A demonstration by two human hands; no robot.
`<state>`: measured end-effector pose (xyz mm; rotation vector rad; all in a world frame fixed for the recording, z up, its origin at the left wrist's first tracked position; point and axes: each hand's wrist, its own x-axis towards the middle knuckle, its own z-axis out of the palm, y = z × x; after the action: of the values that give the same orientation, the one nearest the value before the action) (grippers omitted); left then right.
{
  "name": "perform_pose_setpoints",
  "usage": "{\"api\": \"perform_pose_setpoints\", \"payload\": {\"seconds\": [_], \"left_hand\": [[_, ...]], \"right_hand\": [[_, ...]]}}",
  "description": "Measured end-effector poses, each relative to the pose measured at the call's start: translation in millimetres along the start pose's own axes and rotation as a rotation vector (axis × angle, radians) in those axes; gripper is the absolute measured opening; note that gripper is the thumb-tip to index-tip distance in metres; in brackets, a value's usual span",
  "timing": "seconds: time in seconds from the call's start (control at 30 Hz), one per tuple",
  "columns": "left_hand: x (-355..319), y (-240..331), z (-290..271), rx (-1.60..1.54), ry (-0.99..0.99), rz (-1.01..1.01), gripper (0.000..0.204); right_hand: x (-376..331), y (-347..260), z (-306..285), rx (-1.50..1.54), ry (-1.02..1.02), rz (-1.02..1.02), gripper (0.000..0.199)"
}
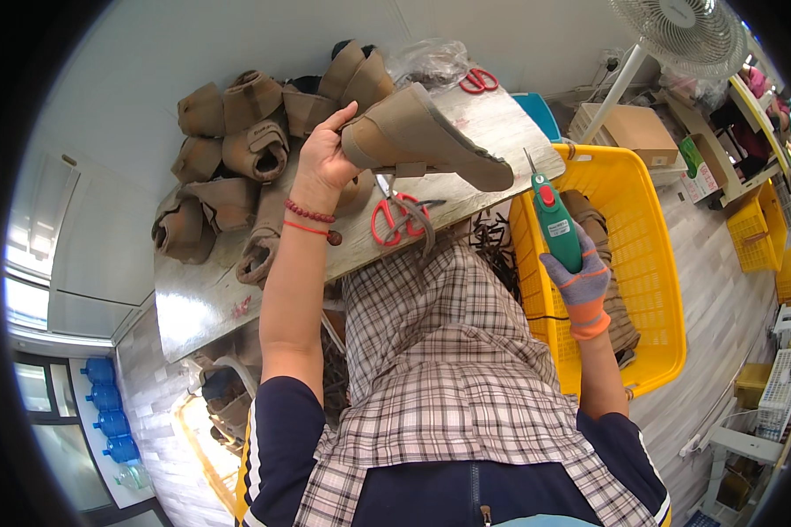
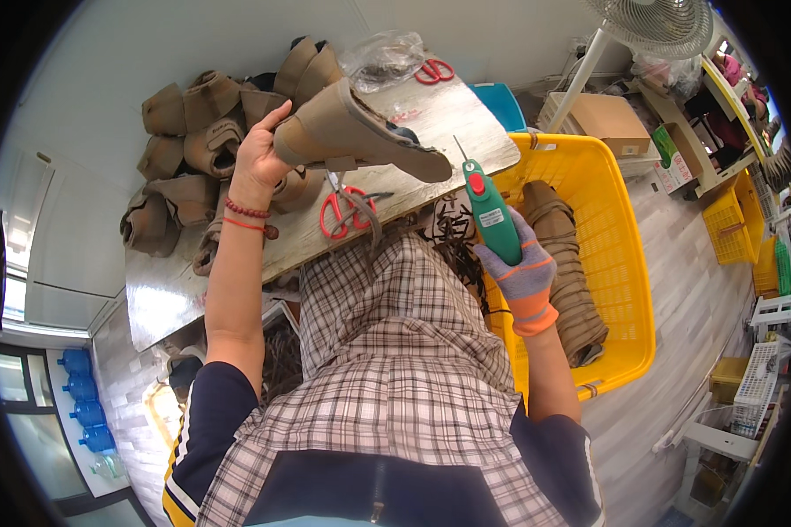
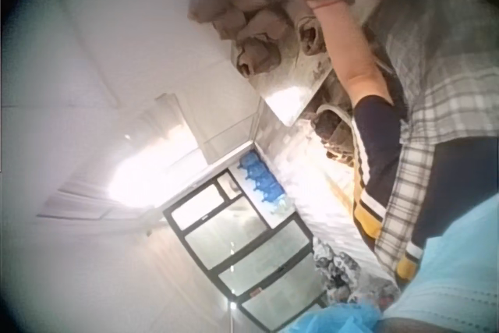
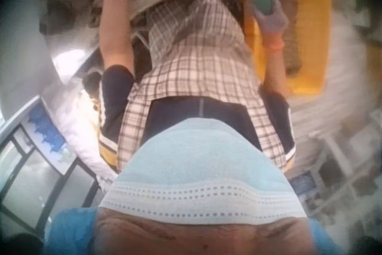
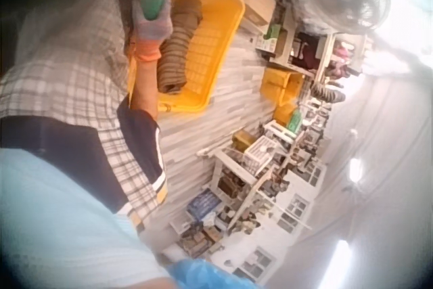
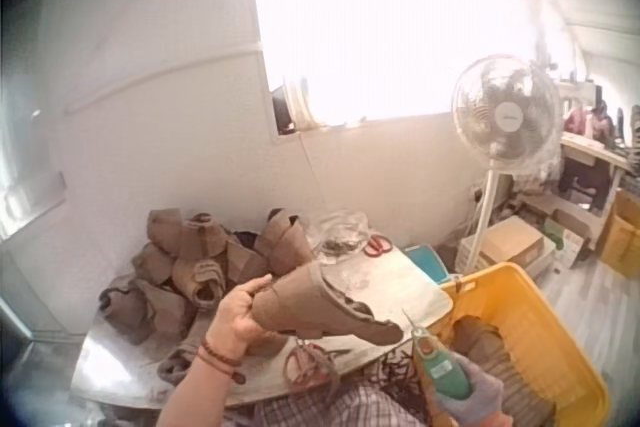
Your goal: The person uses a green electric trimmer to cut the edges of several brown slip-on shoes on a table, then switches to red-handled scissors to trim the interior lining. Finished shoes are placed back on the table.
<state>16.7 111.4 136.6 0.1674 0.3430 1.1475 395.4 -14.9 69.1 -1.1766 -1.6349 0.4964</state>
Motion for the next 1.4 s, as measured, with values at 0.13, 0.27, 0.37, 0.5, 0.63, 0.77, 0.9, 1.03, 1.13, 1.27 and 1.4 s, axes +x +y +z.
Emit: {"api": "perform_pose_setpoints", "payload": {"seconds": [0.13,0.27,0.37,0.5,0.63,0.77,0.9,1.03,1.13,1.27,1.4], "left_hand": [[-35,3,-13,-0.038,0.012,-0.020,0.033],[-62,7,-16,0.005,0.058,0.029,0.031],[-76,8,-15,-0.021,0.060,0.046,0.031],[-85,7,-15,-0.009,0.071,0.041,0.030],[-82,3,-19,-0.010,0.113,0.044,0.031],[-77,-1,-21,-0.028,0.111,0.034,0.031],[-74,-8,-16,-0.062,0.082,0.043,0.032],[-73,-23,-2,0.011,0.139,0.128,0.032],[-72,-34,-1,0.042,0.095,0.156,0.032],[-76,-50,9,0.071,0.075,0.272,0.033],[-80,-62,16,0.141,0.002,0.343,0.036]], "right_hand": [[-3,-5,13,-0.130,-0.011,-0.250,0.062],[-4,-14,20,-0.300,-0.012,-0.429,0.063],[-7,-19,23,-0.339,-0.053,-0.514,0.066],[-7,-26,26,-0.365,-0.083,-0.578,0.070],[-6,-31,30,-0.343,-0.071,-0.608,0.070],[-4,-35,33,-0.313,-0.045,-0.610,0.070],[0,-39,34,-0.296,-0.005,-0.609,0.071],[3,-38,34,-0.273,-0.012,-0.595,0.069],[5,-34,38,-0.234,-0.023,-0.578,0.067],[7,-41,40,-0.130,-0.088,-0.421,0.066],[6,-42,39,-0.041,-0.164,-0.267,0.064]]}}
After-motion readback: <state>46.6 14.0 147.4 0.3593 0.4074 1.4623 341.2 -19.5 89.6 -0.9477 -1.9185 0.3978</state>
